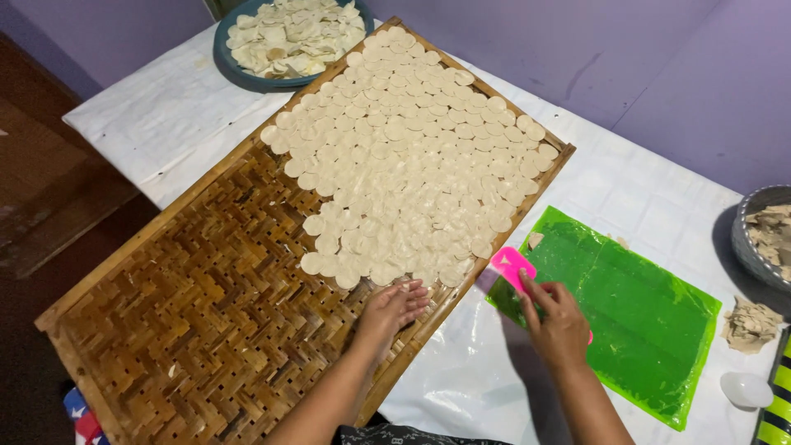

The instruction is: The recorder is preparing small circular dough pieces by rolling out dough and transferring the cut circles to a large woven drying tray.

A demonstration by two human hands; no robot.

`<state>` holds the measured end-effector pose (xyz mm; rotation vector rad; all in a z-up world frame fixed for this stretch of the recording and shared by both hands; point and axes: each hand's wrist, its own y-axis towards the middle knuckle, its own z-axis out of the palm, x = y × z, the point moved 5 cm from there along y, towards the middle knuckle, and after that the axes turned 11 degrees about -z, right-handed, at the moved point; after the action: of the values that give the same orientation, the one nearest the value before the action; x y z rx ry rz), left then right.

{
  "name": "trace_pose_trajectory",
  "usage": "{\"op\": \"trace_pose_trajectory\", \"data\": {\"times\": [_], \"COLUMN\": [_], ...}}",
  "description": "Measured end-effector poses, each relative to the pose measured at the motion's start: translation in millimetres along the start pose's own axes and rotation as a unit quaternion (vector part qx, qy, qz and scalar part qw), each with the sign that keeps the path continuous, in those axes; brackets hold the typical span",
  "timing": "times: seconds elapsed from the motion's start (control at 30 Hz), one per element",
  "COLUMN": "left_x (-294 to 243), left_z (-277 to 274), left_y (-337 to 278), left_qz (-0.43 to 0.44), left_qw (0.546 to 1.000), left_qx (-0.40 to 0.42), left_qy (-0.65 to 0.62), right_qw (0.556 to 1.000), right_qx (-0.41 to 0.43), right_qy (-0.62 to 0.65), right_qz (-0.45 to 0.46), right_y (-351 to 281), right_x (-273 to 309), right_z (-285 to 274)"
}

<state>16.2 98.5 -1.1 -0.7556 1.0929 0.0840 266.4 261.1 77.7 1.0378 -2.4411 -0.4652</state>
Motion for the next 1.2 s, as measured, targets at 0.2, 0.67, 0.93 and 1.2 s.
{"op": "trace_pose_trajectory", "data": {"times": [0.2, 0.67, 0.93, 1.2], "left_x": [23.1, 49.6, 44.1, 39.1], "left_z": [21.7, 6.9, 5.9, 27.8], "left_y": [6.7, 7.9, 10.3, 15.3], "left_qz": [-0.053, -0.064, -0.037, 0.036], "left_qw": [0.994, 0.995, 0.997, 0.998], "left_qx": [0.089, 0.074, 0.073, 0.044], "left_qy": [-0.042, 0.023, -0.009, -0.021], "right_qw": [0.997, 0.960, 0.992, 0.999], "right_qx": [0.071, 0.167, 0.028, 0.019], "right_qy": [0.002, -0.160, -0.024, 0.048], "right_qz": [0.007, 0.158, 0.117, 0.016], "right_y": [-16.8, 30.5, 28.1, -15.6], "right_x": [25.1, -93.3, -56.3, 43.2], "right_z": [0.5, 48.1, 38.2, -4.7]}}
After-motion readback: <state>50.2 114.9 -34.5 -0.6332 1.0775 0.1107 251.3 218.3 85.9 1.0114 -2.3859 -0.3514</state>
